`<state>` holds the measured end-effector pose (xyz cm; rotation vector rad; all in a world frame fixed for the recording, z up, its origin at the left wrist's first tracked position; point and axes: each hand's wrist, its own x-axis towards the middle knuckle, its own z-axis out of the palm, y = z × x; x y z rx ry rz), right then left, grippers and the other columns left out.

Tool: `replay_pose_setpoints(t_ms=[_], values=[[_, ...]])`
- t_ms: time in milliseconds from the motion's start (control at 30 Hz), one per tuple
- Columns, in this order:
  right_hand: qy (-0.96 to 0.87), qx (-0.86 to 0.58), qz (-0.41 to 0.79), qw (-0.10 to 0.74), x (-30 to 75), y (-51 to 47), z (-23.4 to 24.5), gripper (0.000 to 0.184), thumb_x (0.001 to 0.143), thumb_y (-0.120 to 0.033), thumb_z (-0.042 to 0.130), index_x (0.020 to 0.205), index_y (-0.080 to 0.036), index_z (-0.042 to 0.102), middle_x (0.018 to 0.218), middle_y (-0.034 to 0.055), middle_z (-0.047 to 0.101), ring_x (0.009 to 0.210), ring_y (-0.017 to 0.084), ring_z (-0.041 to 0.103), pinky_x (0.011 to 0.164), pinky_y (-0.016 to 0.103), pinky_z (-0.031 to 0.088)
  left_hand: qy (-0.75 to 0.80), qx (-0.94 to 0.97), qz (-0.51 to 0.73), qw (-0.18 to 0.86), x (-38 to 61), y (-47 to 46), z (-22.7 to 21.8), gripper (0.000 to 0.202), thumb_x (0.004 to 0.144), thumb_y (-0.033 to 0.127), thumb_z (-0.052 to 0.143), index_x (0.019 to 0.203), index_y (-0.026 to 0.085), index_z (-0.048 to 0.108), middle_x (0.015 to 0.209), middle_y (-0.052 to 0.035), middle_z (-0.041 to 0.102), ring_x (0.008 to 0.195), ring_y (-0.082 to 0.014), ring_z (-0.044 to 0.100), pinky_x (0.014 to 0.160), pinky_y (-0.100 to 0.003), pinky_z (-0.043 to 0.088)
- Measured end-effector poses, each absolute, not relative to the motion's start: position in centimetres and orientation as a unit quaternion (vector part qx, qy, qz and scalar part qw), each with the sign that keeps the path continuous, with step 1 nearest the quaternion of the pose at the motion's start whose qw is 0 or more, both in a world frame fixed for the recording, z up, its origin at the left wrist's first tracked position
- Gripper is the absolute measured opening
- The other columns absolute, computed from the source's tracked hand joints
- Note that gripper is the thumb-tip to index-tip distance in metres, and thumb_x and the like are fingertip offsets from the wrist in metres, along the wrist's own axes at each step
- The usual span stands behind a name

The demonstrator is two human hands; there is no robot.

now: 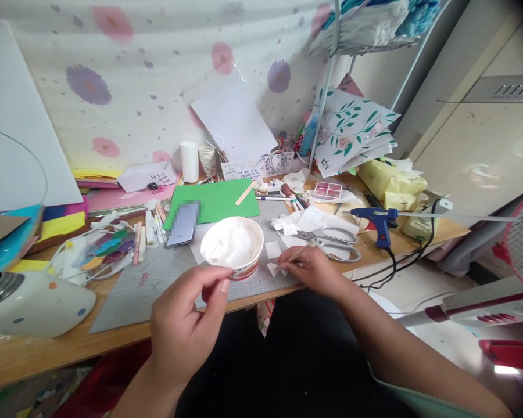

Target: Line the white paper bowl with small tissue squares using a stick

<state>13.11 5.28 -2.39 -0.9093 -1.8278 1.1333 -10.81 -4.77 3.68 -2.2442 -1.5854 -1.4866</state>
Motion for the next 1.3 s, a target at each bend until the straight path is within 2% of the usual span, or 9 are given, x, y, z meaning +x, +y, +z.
replay_pose_setpoints(t_ms=[167,233,400,500,633,767,933,1133,1300], values=[[-0.591,-0.304,0.581,0.470,12.7,3.9,-0.2,0.031,0.081,-0.051,0.078,0.078,-0.021,0.073,0.079,0.0038,0.080,0.069,0.017,0.074,0.069,0.031,0.060,-0.471,-0.748,-0.465,-0.053,-9.1,-4.3,2.7,0.023,0.088,0.008,0.061,0.104,0.024,0.063,0.080,0.0056,0.069,0.069,-0.0076,0.065,0.070,-0.016,0.051],[-0.542,-0.276,0.631,0.481,12.2,3.1,0.8,0.033,0.079,-0.052,0.080,0.077,-0.021,0.070,0.078,0.0028,0.081,0.065,0.016,0.075,0.065,0.028,0.062,-0.464,-0.744,-0.472,-0.099,-8.7,-4.2,2.2,0.026,0.088,0.009,0.062,0.110,0.025,0.060,0.087,0.0035,0.070,0.074,-0.0088,0.066,0.074,-0.018,0.053],[-0.472,-0.222,0.707,0.477,10.4,1.5,2.4,0.029,0.079,-0.044,0.083,0.073,-0.019,0.070,0.072,0.0020,0.080,0.055,0.012,0.074,0.060,0.022,0.062,-0.448,-0.710,-0.478,-0.258,-8.6,-4.6,1.8,0.049,0.088,0.022,0.070,0.133,0.032,0.051,0.119,-0.0045,0.067,0.095,-0.0162,0.066,0.088,-0.031,0.055],[-0.447,-0.195,0.733,0.474,9.5,1.1,2.8,0.024,0.081,-0.038,0.083,0.075,-0.017,0.073,0.073,0.0029,0.081,0.058,0.012,0.075,0.060,0.019,0.061,-0.444,-0.667,-0.491,-0.342,-8.7,-4.8,2.2,0.039,0.088,0.025,0.072,0.124,0.032,0.059,0.108,-0.0020,0.070,0.092,-0.0157,0.067,0.087,-0.029,0.056],[-0.419,-0.153,0.760,0.473,8.7,0.8,3.1,0.015,0.084,-0.028,0.082,0.077,-0.016,0.075,0.077,0.0040,0.083,0.063,0.012,0.077,0.062,0.017,0.062,-0.446,-0.611,-0.520,-0.398,-8.7,-5.0,2.7,0.018,0.087,0.025,0.072,0.104,0.027,0.065,0.089,0.0014,0.071,0.079,-0.0121,0.068,0.073,-0.021,0.056],[-0.415,-0.147,0.757,0.483,8.4,0.7,3.2,0.013,0.086,-0.027,0.081,0.080,-0.017,0.075,0.081,0.0037,0.084,0.065,0.012,0.079,0.065,0.018,0.062,-0.453,-0.578,-0.549,-0.399,-8.6,-5.0,2.9,0.021,0.085,0.021,0.073,0.103,0.025,0.063,0.086,0.0024,0.069,0.078,-0.0117,0.068,0.074,-0.021,0.057],[-0.434,-0.161,0.729,0.505,8.6,0.4,3.2,0.013,0.087,-0.029,0.079,0.082,-0.019,0.075,0.084,0.0031,0.084,0.069,0.014,0.080,0.072,0.023,0.062,-0.474,-0.589,-0.557,-0.345,-8.6,-5.0,3.2,0.012,0.086,0.017,0.069,0.095,0.022,0.064,0.081,0.0023,0.066,0.073,-0.0100,0.065,0.070,-0.018,0.054],[-0.563,-0.138,0.568,0.585,9.1,-0.6,3.2,0.007,0.094,-0.024,0.071,0.094,-0.025,0.078,0.095,0.0017,0.080,0.093,0.019,0.076,0.090,0.035,0.057,-0.461,-0.553,-0.590,-0.365,-8.8,-5.2,3.5,0.015,0.085,0.015,0.068,0.097,0.022,0.062,0.080,0.0029,0.065,0.070,-0.0103,0.064,0.065,-0.019,0.054],[-0.664,-0.137,0.462,0.571,9.3,-1.4,3.3,0.018,0.094,-0.020,0.069,0.106,-0.031,0.077,0.103,0.0045,0.079,0.100,0.023,0.072,0.090,0.042,0.057,-0.438,-0.538,-0.599,-0.400,-9.1,-5.2,3.0,0.011,0.090,0.019,0.067,0.097,0.023,0.060,0.081,0.0031,0.063,0.071,-0.0096,0.061,0.067,-0.018,0.053]])
